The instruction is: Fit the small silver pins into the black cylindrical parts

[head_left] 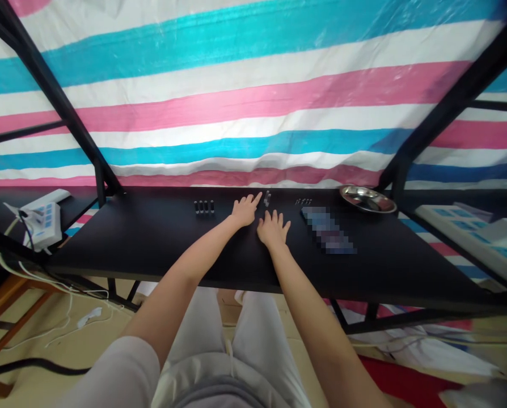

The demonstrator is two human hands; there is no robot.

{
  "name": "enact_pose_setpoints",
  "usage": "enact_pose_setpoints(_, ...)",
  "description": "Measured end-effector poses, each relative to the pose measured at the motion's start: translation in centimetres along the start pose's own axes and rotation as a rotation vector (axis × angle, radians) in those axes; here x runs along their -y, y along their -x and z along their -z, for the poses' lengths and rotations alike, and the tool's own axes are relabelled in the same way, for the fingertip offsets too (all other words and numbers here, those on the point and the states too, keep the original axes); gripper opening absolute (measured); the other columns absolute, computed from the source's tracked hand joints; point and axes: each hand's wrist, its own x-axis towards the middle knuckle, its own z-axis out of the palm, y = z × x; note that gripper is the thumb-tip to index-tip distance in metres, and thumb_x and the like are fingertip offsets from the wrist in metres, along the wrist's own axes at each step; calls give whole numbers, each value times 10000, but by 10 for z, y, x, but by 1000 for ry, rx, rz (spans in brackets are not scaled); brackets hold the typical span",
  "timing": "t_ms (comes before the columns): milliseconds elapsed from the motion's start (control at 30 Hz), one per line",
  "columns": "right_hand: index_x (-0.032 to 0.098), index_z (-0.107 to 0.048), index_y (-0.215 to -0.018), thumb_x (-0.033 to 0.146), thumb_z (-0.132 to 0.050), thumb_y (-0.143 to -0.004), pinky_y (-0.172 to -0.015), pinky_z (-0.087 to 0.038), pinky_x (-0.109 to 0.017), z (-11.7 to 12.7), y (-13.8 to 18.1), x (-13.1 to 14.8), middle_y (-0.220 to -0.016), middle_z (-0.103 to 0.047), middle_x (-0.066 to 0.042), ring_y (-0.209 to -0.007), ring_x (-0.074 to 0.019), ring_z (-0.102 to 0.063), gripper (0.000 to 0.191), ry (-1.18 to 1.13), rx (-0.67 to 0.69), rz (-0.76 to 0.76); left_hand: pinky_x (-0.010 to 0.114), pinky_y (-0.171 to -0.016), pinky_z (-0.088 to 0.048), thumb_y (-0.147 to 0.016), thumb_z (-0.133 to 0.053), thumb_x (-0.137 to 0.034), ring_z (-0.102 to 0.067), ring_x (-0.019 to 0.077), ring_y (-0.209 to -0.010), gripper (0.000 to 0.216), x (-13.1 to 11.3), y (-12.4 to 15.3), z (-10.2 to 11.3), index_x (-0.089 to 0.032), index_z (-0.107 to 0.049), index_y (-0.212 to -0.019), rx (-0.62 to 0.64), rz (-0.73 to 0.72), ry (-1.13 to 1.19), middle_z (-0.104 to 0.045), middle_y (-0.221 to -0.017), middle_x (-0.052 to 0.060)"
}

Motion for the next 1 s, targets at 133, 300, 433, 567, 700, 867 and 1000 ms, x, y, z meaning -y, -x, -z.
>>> enact_pose_setpoints(133,135,-286,-1399,347,-178,-904,-1058,-54,-547,1,-2,2,-1481,-197,-116,-1359,-296,-91,549,26,44,-2,402,-856,-372,-874,-399,-206,-473,254,-1066,447,-3,-14,-8,-185,-364,-1320,-43,-22,-23,-485,-1219,130)
enact_pose_setpoints(300,147,-272,-1408,387,-177,-898,-1048,-53,-568,-4,-9,0,-1483,-185,-124,-1358,-310,-84,571,30,46,18,362,-809,-395,-858,-414,-160,-547,232,-932,220,-2,-11,-6,-129,-590,-986,-188,-31,56,-608,-963,118)
enact_pose_setpoints(433,146,-273,-1407,434,-189,-888,-1040,-54,-582,-5,-19,1,-1484,-178,-131,-1356,-316,-92,600,30,52,19,311,-783,-419,-859,-451,-205,-566,189,-882,191,9,13,4,-162,-596,-975,-302,13,237,-630,-932,73)
enact_pose_setpoints(567,146,-259,-1413,458,-191,-882,-1042,-46,-583,-5,-29,2,-1486,-173,-128,-1356,-321,-87,619,29,53,23,277,-788,-439,-838,-499,-223,-569,151,-826,176,26,45,8,-175,-600,-974,-396,33,409,-639,-883,42)
enact_pose_setpoints(700,151,-246,-1417,466,-187,-881,-1046,-34,-579,-7,-36,2,-1492,-158,-111,-1358,-321,-70,625,43,82,31,261,-758,-456,-822,-521,-228,-564,124,-743,168,37,68,3,-162,-606,-952,-477,101,527,-640,-842,36)
enact_pose_setpoints(867,146,-241,-1418,463,-179,-882,-1044,-38,-588,-7,-37,0,-1491,-169,-101,-1359,-315,-78,625,47,83,53,254,-712,-466,-804,-537,-227,-561,109,-684,157,43,79,-2,-155,-608,-924,-516,171,631,-643,-822,32)
enact_pose_setpoints(1000,150,-266,-1408,449,-190,-888,-1044,-63,-588,-6,-35,-1,-1479,-209,-103,-1358,-287,-109,604,41,70,76,247,-683,-465,-797,-540,-230,-553,102,-661,151,46,82,-2,-156,-607,-910,-520,198,658,-642,-822,33)
